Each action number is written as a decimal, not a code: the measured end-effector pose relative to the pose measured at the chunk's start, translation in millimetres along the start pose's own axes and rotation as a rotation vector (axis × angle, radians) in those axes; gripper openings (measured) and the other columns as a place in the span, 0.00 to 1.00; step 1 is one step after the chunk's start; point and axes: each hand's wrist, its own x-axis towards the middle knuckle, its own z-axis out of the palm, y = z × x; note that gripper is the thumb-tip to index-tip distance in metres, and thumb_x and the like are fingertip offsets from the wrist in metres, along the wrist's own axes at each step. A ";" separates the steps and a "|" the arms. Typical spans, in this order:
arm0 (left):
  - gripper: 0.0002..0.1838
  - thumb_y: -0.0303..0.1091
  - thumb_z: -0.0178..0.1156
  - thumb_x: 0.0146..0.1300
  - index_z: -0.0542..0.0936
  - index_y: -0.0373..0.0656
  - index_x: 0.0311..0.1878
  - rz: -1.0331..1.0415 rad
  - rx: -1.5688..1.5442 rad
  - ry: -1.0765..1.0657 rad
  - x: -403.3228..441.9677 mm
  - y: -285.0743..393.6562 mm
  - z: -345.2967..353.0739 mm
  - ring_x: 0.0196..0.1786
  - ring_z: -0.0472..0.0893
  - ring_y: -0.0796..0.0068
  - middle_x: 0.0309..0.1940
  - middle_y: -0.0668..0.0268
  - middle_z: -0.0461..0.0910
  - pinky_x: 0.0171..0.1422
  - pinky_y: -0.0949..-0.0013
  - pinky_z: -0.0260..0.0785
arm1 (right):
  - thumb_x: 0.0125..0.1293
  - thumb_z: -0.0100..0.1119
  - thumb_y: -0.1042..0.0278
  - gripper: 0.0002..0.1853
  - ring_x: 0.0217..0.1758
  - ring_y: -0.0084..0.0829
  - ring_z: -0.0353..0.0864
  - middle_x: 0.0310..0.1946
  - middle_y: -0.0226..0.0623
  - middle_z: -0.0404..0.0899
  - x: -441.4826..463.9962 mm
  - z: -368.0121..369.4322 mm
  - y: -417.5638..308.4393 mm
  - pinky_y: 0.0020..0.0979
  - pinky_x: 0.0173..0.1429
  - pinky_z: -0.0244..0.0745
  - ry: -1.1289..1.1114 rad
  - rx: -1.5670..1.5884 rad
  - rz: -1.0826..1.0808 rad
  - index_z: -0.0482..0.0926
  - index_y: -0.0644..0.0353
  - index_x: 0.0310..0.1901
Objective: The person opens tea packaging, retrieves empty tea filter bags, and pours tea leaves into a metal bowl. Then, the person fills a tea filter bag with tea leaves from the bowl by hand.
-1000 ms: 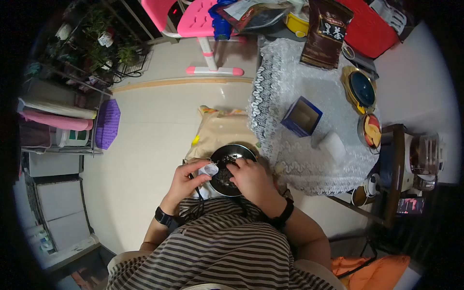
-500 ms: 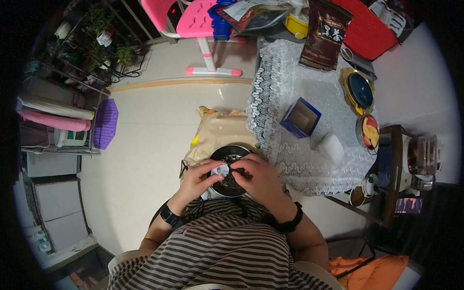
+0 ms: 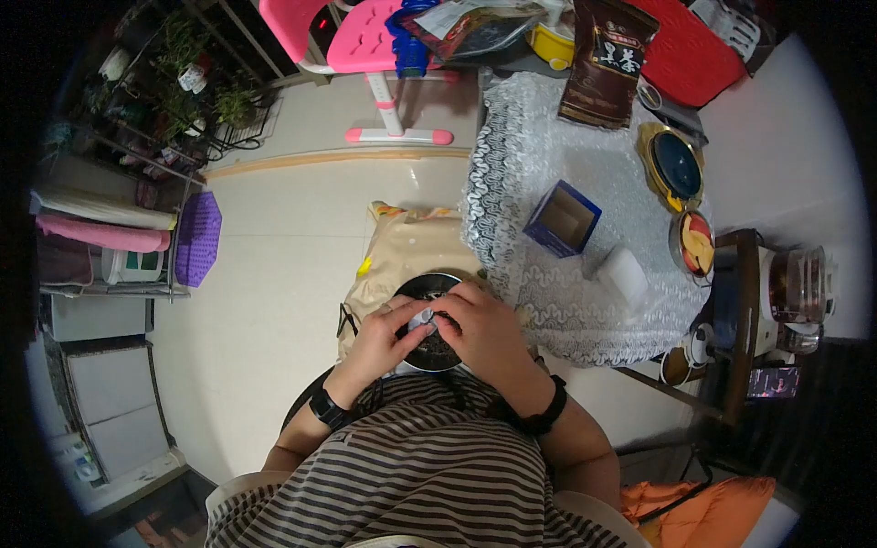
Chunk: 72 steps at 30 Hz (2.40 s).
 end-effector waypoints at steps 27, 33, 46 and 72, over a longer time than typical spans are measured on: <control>0.31 0.22 0.63 0.59 0.69 0.39 0.67 0.036 -0.203 -0.149 2.3 1.0 -0.4 0.59 0.73 0.57 0.55 0.56 0.74 0.64 0.64 0.65 | 0.55 0.65 0.72 0.09 0.34 0.42 0.80 0.35 0.39 0.77 1.8 -1.6 7.1 0.38 0.40 0.76 -0.141 0.179 0.029 0.81 0.59 0.38; 0.33 0.19 0.62 0.57 0.68 0.40 0.68 0.035 -0.136 -0.145 4.0 -3.5 -1.8 0.59 0.73 0.55 0.54 0.55 0.73 0.64 0.63 0.66 | 0.56 0.65 0.71 0.09 0.35 0.43 0.80 0.36 0.41 0.78 1.8 -1.2 10.1 0.37 0.41 0.75 -0.275 0.252 0.079 0.82 0.61 0.38; 0.25 0.31 0.72 0.49 0.79 0.42 0.53 0.164 0.205 0.056 0.1 10.1 -12.4 0.53 0.75 0.56 0.52 0.58 0.76 0.57 0.61 0.70 | 0.53 0.67 0.72 0.09 0.29 0.35 0.79 0.30 0.39 0.78 0.9 11.3 28.1 0.32 0.36 0.74 -0.263 0.237 0.073 0.83 0.65 0.36; 0.08 0.28 0.71 0.48 0.86 0.44 0.35 0.237 0.092 0.127 -7.5 -8.2 -8.1 0.43 0.78 0.63 0.37 0.66 0.82 0.48 0.64 0.71 | 0.58 0.63 0.71 0.15 0.34 0.32 0.85 0.33 0.41 0.85 -3.9 2.1 7.5 0.31 0.42 0.79 -0.262 0.399 0.350 0.81 0.61 0.48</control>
